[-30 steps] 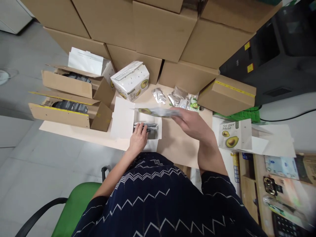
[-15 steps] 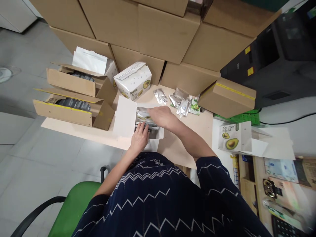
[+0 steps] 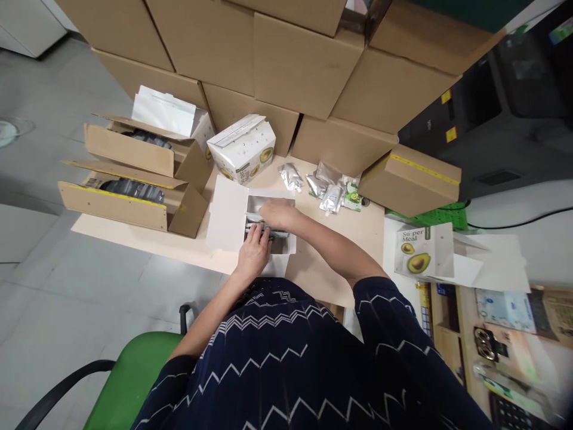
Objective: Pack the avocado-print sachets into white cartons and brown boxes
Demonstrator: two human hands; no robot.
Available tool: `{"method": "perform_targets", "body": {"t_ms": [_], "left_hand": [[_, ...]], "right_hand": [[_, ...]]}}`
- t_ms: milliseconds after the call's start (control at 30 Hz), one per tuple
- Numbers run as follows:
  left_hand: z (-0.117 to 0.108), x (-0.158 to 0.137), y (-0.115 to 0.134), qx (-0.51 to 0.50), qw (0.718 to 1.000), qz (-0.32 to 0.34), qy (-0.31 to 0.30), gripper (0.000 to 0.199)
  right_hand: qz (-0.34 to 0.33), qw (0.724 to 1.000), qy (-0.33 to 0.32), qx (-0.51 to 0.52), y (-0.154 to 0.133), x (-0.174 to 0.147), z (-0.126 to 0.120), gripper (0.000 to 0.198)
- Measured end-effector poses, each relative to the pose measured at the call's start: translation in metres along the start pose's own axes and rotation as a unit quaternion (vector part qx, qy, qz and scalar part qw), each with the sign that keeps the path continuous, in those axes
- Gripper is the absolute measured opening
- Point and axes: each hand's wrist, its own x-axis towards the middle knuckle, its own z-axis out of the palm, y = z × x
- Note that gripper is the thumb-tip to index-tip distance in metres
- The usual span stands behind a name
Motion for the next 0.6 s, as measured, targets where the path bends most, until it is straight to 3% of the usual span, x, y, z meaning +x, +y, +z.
{"method": "perform_targets", "body": {"t_ms": [167,300,600], "left_hand": [[0.0,0.0,0.0,0.007,1.0,0.0,0.009,0.044],[0.005,0.003,0.0,0.009,1.0,-0.009,0.024,0.055],[0.005,0.009,0.005,0.06,0.998,-0.018,-0.014,0.061]], "right_hand": [[0.003,0.998,-0.053,0.015,0.01,0.021,0.016,0.02],[-0.017,0.999,-0.041,0.03,0.018,0.03,0.028,0.008],[-0.031,0.998,-0.029,0.042,0.022,0.023,0.031,0.019]]}}
